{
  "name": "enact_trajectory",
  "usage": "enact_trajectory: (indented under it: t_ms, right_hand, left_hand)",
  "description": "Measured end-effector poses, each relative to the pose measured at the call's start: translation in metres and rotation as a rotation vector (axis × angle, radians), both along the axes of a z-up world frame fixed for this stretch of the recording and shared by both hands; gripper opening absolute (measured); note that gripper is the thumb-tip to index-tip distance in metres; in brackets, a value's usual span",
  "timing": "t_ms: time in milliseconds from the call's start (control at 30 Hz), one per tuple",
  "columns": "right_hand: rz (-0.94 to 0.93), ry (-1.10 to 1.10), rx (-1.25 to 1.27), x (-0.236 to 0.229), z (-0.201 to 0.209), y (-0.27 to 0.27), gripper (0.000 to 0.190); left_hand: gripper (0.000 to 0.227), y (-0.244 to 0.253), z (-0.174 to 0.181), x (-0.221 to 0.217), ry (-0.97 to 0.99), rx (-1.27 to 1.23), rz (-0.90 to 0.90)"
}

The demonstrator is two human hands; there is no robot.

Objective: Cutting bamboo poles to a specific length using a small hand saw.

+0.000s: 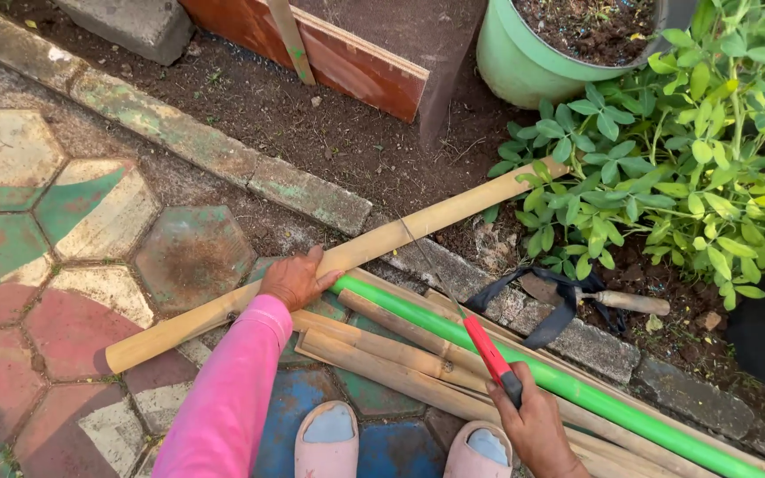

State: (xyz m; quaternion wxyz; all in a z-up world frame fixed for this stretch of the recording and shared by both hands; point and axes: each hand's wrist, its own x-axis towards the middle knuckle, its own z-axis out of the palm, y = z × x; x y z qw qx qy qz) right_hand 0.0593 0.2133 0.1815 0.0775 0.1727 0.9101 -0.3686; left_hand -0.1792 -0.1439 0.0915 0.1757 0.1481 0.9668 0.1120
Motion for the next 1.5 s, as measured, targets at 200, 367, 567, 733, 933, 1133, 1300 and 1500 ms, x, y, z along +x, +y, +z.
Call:
enact_trajectory:
  t_ms: [200, 367, 567, 733, 933, 1133, 1300, 1500]
  right_hand:
    - [-0.007, -0.016, 0.034, -0.008, 0.006, -0.009, 0.029]
    - [-0.089, -0.065, -0.063, 0.029, 0.021, 0.011, 0.026]
    - [-0.046, -0.035, -0.069, 0.030, 0.000, 0.013, 0.027]
    - [-0.018, 0.005, -0.043, 0.031, -0.005, 0.020, 0.027]
    - [0.015, 0.138, -0.076, 0.019, -0.051, 0.016, 0.025]
    - [0.011, 0.076, -0.074, -0.007, -0.032, 0.011, 0.027]
    - [-0.078, -0.017, -0.106, -0.006, -0.033, 0.007, 0.025]
    - [0.048, 0.129, -0.012, -0.043, -0.022, 0.003, 0.032]
  left_hand:
    - [0.066, 0.005, 0.000, 0.012, -0.068, -0.043, 0.015]
    - [0.067, 0.001, -0.011, 0.007, -0.024, -0.040, 0.013]
    - [0.066, 0.009, 0.009, 0.016, -0.064, -0.078, 0.042]
    - [0.067, 0.007, -0.002, 0.015, -0.048, -0.052, 0.029]
    - [0.074, 0.013, 0.029, 0.018, -0.151, -0.062, 0.019]
    - [0.078, 0.010, 0.028, 0.007, -0.229, -0.043, 0.021]
    - [0.078, 0.004, 0.027, -0.007, -0.250, -0.051, -0.003]
    - [0.078, 0.005, 0.032, -0.008, -0.291, -0.002, 0.002]
